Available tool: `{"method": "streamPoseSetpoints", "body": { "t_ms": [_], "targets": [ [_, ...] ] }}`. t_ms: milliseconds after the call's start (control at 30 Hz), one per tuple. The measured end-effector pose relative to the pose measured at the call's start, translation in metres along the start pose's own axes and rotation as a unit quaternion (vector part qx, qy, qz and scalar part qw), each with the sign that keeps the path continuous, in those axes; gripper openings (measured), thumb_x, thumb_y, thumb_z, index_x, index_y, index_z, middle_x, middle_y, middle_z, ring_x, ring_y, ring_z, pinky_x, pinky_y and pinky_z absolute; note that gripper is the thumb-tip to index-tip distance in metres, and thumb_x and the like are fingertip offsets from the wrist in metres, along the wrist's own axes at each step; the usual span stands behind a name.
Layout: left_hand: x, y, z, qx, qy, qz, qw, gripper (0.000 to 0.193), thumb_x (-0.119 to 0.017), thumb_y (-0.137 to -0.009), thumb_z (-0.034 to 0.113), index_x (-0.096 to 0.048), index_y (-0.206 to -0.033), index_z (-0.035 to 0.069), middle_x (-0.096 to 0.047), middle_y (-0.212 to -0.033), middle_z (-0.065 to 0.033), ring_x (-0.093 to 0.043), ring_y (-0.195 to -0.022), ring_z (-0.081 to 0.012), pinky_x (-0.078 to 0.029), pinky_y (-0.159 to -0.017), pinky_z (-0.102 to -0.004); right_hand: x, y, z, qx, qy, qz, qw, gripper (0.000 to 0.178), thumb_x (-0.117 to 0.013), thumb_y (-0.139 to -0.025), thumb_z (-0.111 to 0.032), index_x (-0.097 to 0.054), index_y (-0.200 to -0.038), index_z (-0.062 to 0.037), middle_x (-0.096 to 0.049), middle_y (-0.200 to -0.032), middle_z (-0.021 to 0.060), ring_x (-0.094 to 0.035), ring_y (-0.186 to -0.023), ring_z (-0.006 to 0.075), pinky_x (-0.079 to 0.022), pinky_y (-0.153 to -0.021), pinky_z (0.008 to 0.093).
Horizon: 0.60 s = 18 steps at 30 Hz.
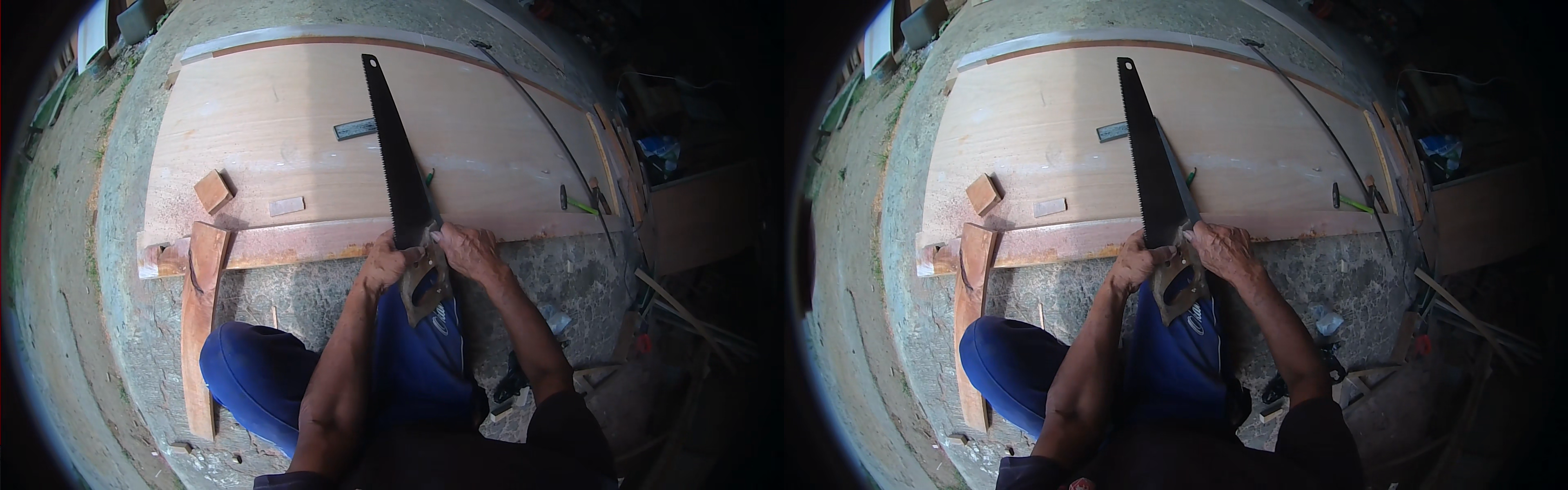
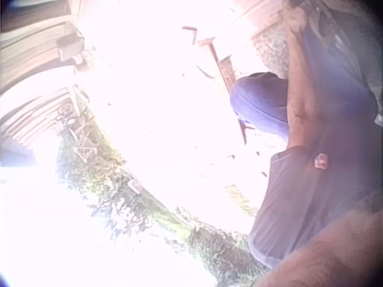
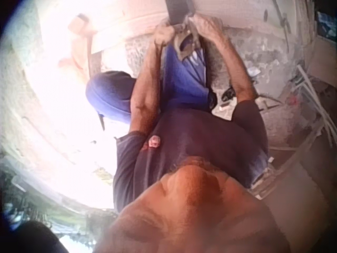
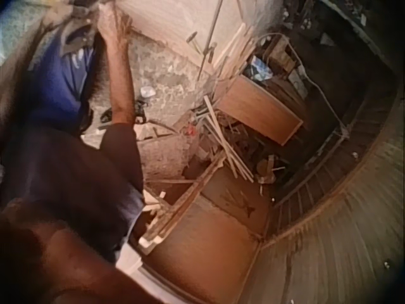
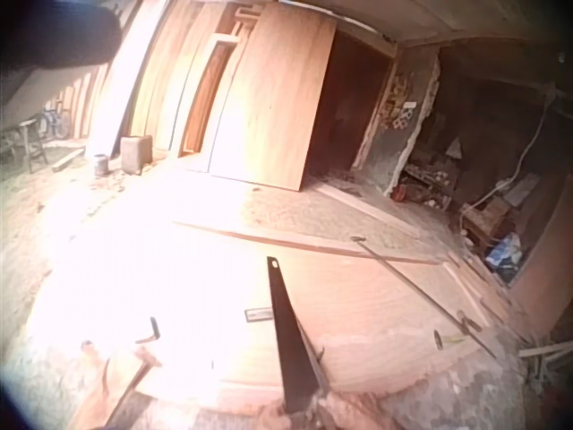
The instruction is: The person assembles a wooden frame on a large plywood sheet. They position a wooden plank, use a hammer to drive nails into the wood, and use a square tool to ensure alignment.
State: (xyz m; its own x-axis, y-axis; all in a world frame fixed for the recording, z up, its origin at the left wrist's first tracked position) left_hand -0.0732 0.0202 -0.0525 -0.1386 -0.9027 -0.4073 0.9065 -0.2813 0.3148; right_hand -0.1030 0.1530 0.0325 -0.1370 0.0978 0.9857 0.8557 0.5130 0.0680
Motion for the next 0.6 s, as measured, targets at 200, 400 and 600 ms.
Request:
{"method": "streamPoseSetpoints", "body": {
  "t_ms": [200, 400, 600],
  "targets": [
    [-0.002, 0.001, 0.001, -0.004, 0.000, -0.006, 1.000, 0.032, -0.069, -0.085, 0.004, -0.066, -0.116, 0.001, -0.070, -0.098, -0.0041, -0.063, -0.087, -0.0144, -0.052, -0.082, -0.0309, 0.002, 0.009, 0.000, 0.019, -0.018, 0.022, 0.999, 0.016, -0.063, -0.093, -0.019, -0.056, -0.093, -0.0051, -0.066, -0.085, 0.0159, -0.066, -0.085, 0.0374, -0.049, -0.075, 0.0508],
    [0.004, 0.006, 0.005, 0.003, -0.021, 0.004, 1.000, 0.033, -0.070, -0.083, 0.008, -0.067, -0.115, 0.000, -0.072, -0.099, -0.0078, -0.065, -0.091, -0.0171, -0.051, -0.084, -0.0305, 0.008, 0.011, -0.011, 0.031, -0.058, 0.046, 0.997, 0.015, -0.060, -0.095, -0.018, -0.054, -0.097, -0.0047, -0.064, -0.090, 0.0181, -0.064, -0.088, 0.0415, -0.049, -0.076, 0.0521],
    [0.000, 0.003, 0.001, -0.007, -0.042, 0.013, 0.999, 0.030, -0.070, -0.085, 0.006, -0.066, -0.115, 0.001, -0.071, -0.096, -0.0053, -0.064, -0.086, -0.0151, -0.051, -0.080, -0.0304, -0.011, 0.010, 0.005, -0.019, -0.024, -0.062, 0.998, 0.020, -0.060, -0.096, -0.023, -0.057, -0.101, -0.0042, -0.066, -0.095, 0.0184, -0.065, -0.091, 0.0409, -0.050, -0.078, 0.0523]
  ]
}}
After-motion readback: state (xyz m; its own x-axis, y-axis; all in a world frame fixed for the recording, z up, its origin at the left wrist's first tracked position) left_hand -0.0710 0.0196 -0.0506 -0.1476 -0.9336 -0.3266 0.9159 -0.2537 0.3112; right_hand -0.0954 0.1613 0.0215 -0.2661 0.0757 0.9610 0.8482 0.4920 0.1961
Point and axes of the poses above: each hand's wrist, its own y-axis away from the middle knuckle, its own x-axis out of the back of the hand, z = x × y, the point moved 8 cm from there along -y, towards the middle knuckle
